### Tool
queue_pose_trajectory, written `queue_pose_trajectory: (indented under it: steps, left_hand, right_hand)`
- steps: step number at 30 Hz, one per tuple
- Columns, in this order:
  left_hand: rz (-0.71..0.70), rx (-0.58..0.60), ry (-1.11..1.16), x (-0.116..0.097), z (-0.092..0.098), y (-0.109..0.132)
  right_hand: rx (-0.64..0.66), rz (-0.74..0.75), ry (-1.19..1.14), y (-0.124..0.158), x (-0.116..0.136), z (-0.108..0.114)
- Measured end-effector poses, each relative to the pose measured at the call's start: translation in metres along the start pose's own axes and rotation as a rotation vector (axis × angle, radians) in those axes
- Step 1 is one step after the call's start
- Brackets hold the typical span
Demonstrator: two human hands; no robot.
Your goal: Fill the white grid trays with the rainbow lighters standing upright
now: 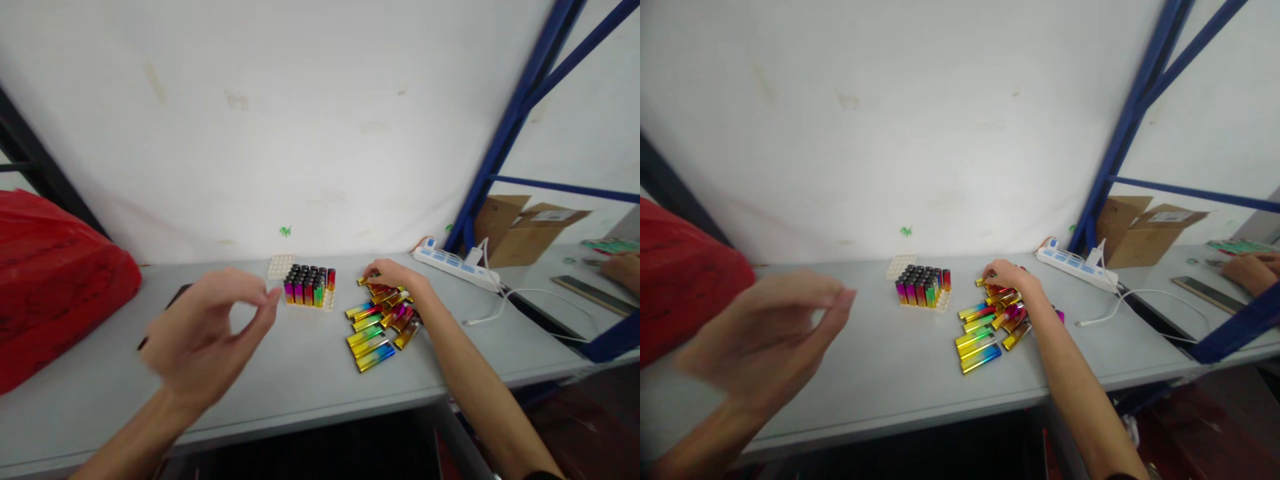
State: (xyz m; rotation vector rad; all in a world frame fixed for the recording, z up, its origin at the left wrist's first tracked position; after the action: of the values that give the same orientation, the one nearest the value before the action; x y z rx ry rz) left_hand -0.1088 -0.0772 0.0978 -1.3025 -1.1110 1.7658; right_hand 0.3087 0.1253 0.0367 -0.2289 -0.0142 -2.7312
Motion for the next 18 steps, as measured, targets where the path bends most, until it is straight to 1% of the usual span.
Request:
queue_pose_trajectory:
  steps: [1,2,3,4,5,6,7,9,10,12,15,18]
  left_hand:
    - [0.042,0.051,-0.052,0.004,-0.032,-0.039]
    - [0.065,0.095,-0.092,0.008,-0.06,-0.071]
    - [0.062,0.137,-0.107,0.012,-0.083,-0.095]
    - [0.085,0.178,-0.116,0.022,-0.1,-0.11]
    - [0.138,0.187,-0.118,0.037,-0.109,-0.117]
    - [0.206,0.186,-0.117,0.057,-0.113,-0.117]
    - [0.265,0.186,-0.101,0.077,-0.115,-0.112]
    - [0.363,0.167,-0.049,0.112,-0.115,-0.096]
    - [0.4,0.165,-0.044,0.125,-0.116,-0.087]
    - [0.427,0.185,-0.028,0.14,-0.123,-0.076]
    - [0.447,0.243,-0.025,0.144,-0.142,-0.069]
    - [0.555,0.294,0.022,0.153,-0.158,-0.06]
  right_hand:
    - [-0.006,0.007,-0.011,-0.001,0.001,0.0]
    - [-0.019,0.017,-0.018,-0.001,0.003,0.0]
    - [-0.041,0.029,-0.019,-0.002,0.005,0.001]
    - [-0.073,0.041,-0.016,-0.002,0.008,0.003]
    - [-0.113,0.049,-0.014,-0.002,0.01,0.007]
    - [-0.158,0.054,-0.02,-0.002,0.013,0.01]
    - [-0.198,0.053,-0.039,-0.002,0.015,0.014]
    - [-0.256,0.04,-0.111,-0.002,0.019,0.02]
    - [-0.275,0.033,-0.145,-0.002,0.022,0.022]
    - [-0.322,0.032,-0.177,-0.001,0.028,0.028]
    - [-0.451,0.042,-0.207,0.001,0.036,0.042]
    - [-0.515,0.009,-0.35,-0.001,0.034,0.046]
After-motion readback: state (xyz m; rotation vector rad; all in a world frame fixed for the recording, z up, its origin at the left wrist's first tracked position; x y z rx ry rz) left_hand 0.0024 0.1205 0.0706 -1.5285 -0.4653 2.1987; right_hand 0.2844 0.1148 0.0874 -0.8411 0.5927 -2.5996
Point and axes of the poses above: each hand's wrist, its own y-axis away from the middle knuckle, its own z-axis out of the back of the hand, x = y × z, the point moved 10 cm from there along -y, towards the middle knuckle, and after that the axes turned 9 degrees about y, right-handed, at the moved point
